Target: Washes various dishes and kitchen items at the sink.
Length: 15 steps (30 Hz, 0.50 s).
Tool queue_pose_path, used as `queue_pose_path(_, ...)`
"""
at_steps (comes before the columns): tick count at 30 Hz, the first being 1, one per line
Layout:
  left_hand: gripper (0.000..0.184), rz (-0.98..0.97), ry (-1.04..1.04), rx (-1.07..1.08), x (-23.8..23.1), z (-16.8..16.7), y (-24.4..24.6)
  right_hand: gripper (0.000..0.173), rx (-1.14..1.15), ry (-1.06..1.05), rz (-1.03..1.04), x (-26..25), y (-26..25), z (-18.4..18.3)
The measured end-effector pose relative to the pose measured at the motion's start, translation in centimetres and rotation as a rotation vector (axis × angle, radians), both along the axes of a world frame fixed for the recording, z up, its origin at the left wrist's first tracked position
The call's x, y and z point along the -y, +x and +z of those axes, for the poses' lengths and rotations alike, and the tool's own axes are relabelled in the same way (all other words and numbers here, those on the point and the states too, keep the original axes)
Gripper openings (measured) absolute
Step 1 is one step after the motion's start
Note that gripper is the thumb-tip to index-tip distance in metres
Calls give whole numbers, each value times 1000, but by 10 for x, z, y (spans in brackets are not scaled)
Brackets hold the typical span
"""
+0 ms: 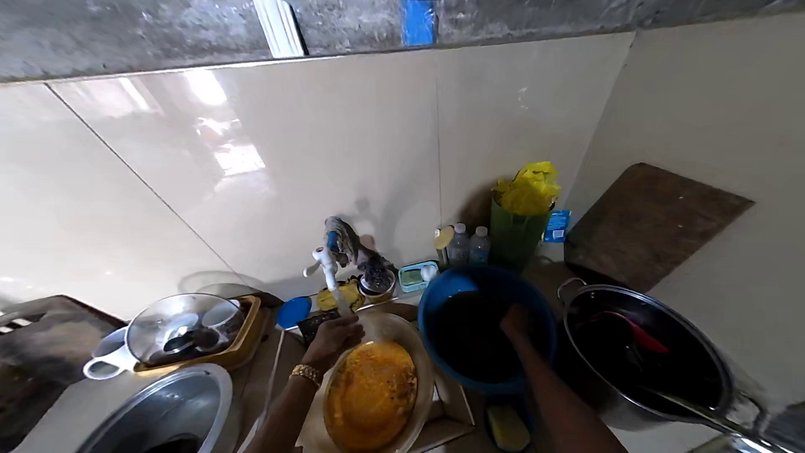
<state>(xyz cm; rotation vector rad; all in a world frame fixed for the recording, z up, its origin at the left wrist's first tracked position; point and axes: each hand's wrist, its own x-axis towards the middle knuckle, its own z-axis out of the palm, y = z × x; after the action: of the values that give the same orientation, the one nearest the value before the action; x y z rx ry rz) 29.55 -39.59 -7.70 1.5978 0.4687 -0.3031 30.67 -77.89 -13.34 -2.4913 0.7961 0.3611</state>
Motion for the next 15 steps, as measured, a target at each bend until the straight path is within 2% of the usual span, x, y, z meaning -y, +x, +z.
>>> queue_pose_path(5,35,-37,9,-59,6,-7,-7,61,-59,16,52,-4,3,-7)
queue_pose_path(10,37,-41,-24,-66,7,-13,-10,50,-95,9,119,-6,3,-10)
queue_pose_path(15,28,-7,-7,1,-2,-9,-9,50,-69,105,90,6,8,1)
